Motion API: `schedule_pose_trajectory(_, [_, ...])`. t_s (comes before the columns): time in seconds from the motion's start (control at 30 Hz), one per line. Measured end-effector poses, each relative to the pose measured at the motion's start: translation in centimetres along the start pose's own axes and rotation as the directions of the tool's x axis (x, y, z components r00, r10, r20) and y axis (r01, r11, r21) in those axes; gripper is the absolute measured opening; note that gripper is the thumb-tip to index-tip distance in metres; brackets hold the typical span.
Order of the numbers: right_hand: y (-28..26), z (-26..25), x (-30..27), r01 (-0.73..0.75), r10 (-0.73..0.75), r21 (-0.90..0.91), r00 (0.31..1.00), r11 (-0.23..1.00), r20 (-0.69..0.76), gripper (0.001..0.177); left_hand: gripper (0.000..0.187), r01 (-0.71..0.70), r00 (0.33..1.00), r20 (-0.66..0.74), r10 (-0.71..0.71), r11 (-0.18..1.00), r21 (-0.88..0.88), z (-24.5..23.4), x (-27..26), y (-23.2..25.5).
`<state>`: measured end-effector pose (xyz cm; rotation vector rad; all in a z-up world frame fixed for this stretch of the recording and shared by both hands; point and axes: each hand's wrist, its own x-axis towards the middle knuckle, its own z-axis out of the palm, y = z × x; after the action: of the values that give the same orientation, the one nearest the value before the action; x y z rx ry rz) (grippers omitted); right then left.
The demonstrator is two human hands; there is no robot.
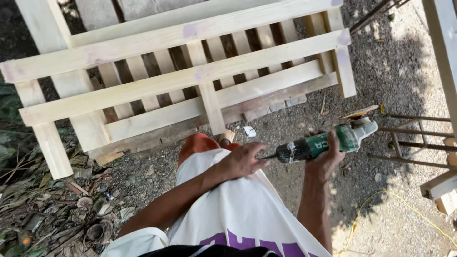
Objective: The person uses a power sander to smooth a wooden lattice frame, moving the tool across the slats and along the edges by hand.
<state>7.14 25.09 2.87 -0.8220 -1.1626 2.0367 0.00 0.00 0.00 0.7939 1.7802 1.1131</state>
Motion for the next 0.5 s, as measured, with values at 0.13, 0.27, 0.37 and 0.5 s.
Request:
schedule_pose_trajectory(0.13, [0.3,8.7,-1.0,-0.054,0.046,-0.07,0.992,0.996,-0.12,0.066,0.046,-0.295,0.896,-0.324,0.303,0.953,0.075,-1.4,1.5,-0.7])
schedule_pose_trajectory(0.27, [2.1,13.3,-0.1,-0.168,0.174,0.045,0.953,0.985,-0.248,0.058,0.034,-0.344,0.787,-0.524,0.326,0.937,0.067,-4.7,-0.4,-1.6])
schedule_pose_trajectory(0.37, [3.9,14.2,0.8,-0.199,0.226,0.126,0.94,0.972,-0.256,0.054,0.029,-0.34,0.769,-0.603,0.21,0.934,-0.108,-7.3,-1.1,-1.2])
schedule_pose_trajectory(0.5, [6.3,14.4,1.8,-0.249,0.281,0.155,0.929,0.956,-0.242,0.054,0.024,-0.315,0.74,-0.668,0.078,0.918,-0.241,-9.2,-1.6,-1.1])
